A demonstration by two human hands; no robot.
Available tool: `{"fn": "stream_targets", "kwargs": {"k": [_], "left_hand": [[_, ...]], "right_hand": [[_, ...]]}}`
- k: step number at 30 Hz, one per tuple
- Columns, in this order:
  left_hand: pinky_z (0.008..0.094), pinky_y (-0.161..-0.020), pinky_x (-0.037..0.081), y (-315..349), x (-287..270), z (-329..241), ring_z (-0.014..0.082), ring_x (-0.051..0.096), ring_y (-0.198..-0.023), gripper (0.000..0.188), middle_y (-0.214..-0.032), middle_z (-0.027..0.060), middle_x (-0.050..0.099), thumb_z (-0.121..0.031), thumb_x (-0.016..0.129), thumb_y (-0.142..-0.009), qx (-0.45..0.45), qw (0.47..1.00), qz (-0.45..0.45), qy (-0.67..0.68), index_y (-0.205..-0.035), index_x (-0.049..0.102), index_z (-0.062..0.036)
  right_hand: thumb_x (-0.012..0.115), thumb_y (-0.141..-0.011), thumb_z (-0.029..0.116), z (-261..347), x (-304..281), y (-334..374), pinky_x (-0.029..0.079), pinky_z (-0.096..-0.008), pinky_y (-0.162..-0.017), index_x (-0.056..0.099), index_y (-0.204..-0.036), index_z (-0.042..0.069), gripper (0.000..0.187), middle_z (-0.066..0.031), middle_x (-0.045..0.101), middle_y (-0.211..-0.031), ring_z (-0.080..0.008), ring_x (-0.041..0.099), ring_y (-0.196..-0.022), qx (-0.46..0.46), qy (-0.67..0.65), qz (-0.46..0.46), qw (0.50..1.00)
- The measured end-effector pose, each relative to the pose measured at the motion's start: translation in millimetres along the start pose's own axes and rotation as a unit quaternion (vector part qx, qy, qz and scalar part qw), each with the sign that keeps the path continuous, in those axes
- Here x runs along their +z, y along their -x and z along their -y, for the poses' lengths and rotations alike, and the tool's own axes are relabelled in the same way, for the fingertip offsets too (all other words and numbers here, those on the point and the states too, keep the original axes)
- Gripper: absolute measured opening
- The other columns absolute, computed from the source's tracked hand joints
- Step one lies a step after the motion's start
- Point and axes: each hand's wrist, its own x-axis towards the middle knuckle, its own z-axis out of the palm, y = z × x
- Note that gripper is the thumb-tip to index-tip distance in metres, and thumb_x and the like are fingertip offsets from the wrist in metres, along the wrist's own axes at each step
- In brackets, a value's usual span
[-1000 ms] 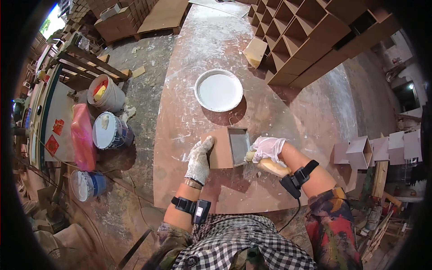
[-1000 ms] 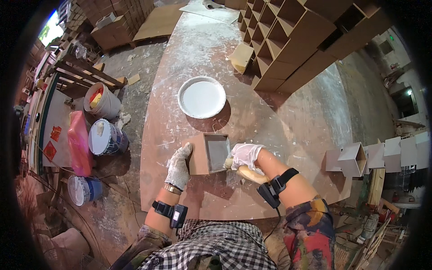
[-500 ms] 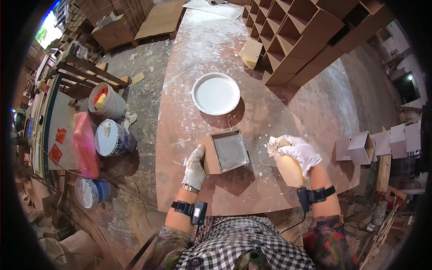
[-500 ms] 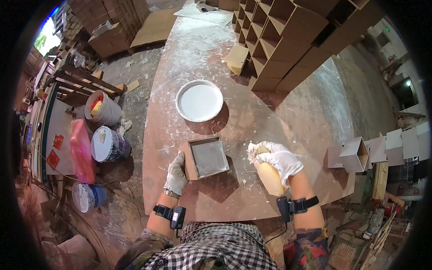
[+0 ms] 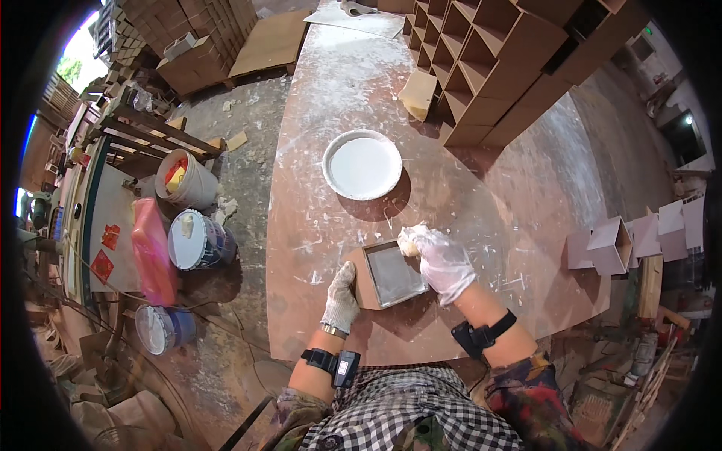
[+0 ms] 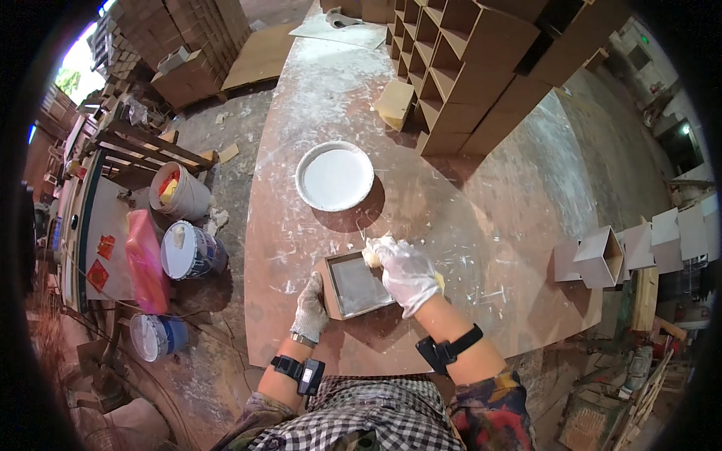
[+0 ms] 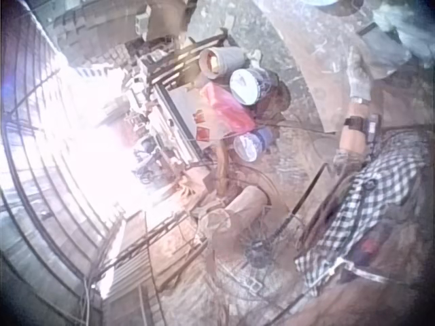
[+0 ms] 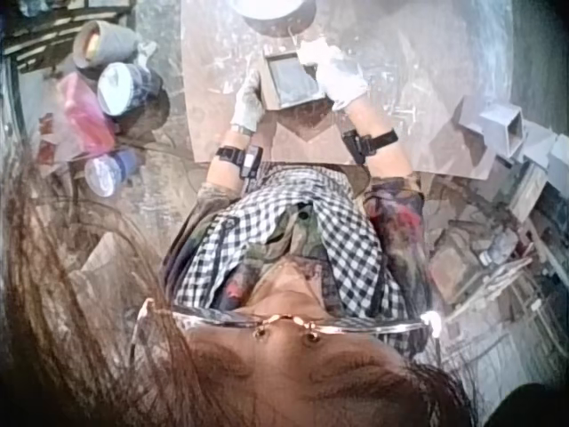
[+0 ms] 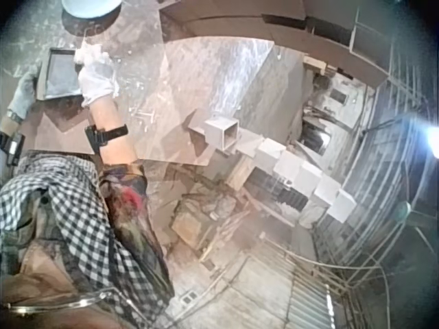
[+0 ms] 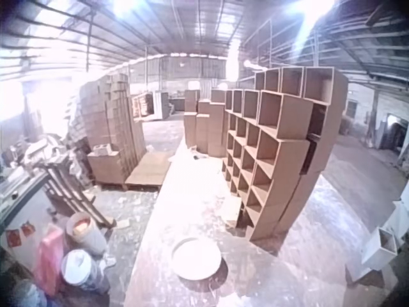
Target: The person repeatedly picks up small wooden boxes, applies white paint to the interior and exterior surfaces using a sponge, and stacks the finished boxes on a nearby table. The process is repeated for multiple boxes in a workshop setting.
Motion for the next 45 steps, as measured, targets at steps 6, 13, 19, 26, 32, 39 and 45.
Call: {"fn": "stream_targets", "kwargs": {"k": [6,13,19,26,32,39,45], "left_hand": [[0.0393,-0.09,0.054,8,4,0,0.0225,0.063,-0.1,0.034,-0.111,0.0104,0.065,-0.022,0.063,-0.092,0.027,0.999,-0.016,0.014,-0.119,0.059,-0.0016],[0.0399,-0.089,0.054,4,2,3,0.0234,0.064,-0.098,0.035,-0.11,0.0112,0.066,-0.026,0.062,-0.093,0.045,0.999,-0.02,-0.008,-0.118,0.06,-0.0017],[0.0404,-0.089,0.054,8,12,4,0.0234,0.064,-0.098,0.035,-0.111,0.0108,0.065,-0.027,0.061,-0.094,0.032,0.999,-0.019,-0.039,-0.119,0.059,-0.0025],[0.0384,-0.087,0.055,14,16,1,0.0214,0.064,-0.097,0.033,-0.109,0.009,0.064,-0.025,0.06,-0.094,0.013,0.999,-0.001,-0.042,-0.119,0.058,-0.0041],[0.0367,-0.086,0.055,15,13,2,0.0195,0.064,-0.095,0.031,-0.107,0.0086,0.065,-0.025,0.061,-0.094,0.037,0.999,-0.014,-0.036,-0.117,0.06,-0.0035],[0.0361,-0.085,0.055,15,19,5,0.0188,0.064,-0.093,0.029,-0.105,0.008,0.065,-0.022,0.063,-0.092,0.038,0.999,-0.026,-0.027,-0.114,0.062,-0.0034],[0.0346,-0.085,0.054,18,26,2,0.0184,0.064,-0.093,0.032,-0.106,0.0069,0.065,-0.024,0.063,-0.092,0.041,0.997,-0.018,-0.068,-0.116,0.061,-0.0034]], "right_hand": [[0.056,-0.076,0.004,10,-15,69,0.053,-0.0382,-0.083,0.064,-0.113,0.01,0.039,-0.0103,0.068,-0.109,-0.0294,0.065,-0.098,-0.01,0.008,0.064,0.998],[0.051,-0.085,0.018,2,-38,28,0.052,-0.0472,-0.07,0.066,-0.103,0.009,0.025,-0.0199,0.067,-0.086,-0.0388,0.066,-0.08,0.174,-0.043,0.121,0.976],[0.053,-0.084,0.022,20,-5,-36,0.052,-0.0462,-0.076,0.069,-0.105,0.011,0.029,-0.0183,0.07,-0.094,-0.037,0.067,-0.087,0.235,0.051,0.178,0.954],[0.058,-0.083,0.019,53,-9,-46,0.054,-0.0429,-0.07,0.071,-0.092,0.006,0.021,-0.0164,0.071,-0.088,-0.0296,0.071,-0.084,0.16,0.17,0.152,0.96],[0.052,-0.082,0.013,35,-27,-29,0.054,-0.0403,-0.068,0.069,-0.099,0.013,0.024,-0.0118,0.07,-0.091,-0.0267,0.069,-0.083,-0.077,0.096,0.095,0.988],[0.053,-0.081,0.019,-18,-15,-37,0.051,-0.0458,-0.073,0.071,-0.091,0.01,0.022,-0.0187,0.069,-0.09,-0.0385,0.066,-0.085,0.197,0.029,0.123,0.972],[0.058,-0.078,0.016,45,-3,-58,0.054,-0.0438,-0.069,0.072,-0.089,0.006,0.02,-0.0212,0.071,-0.088,-0.0325,0.071,-0.084,0.206,0.124,0.18,0.954]]}}
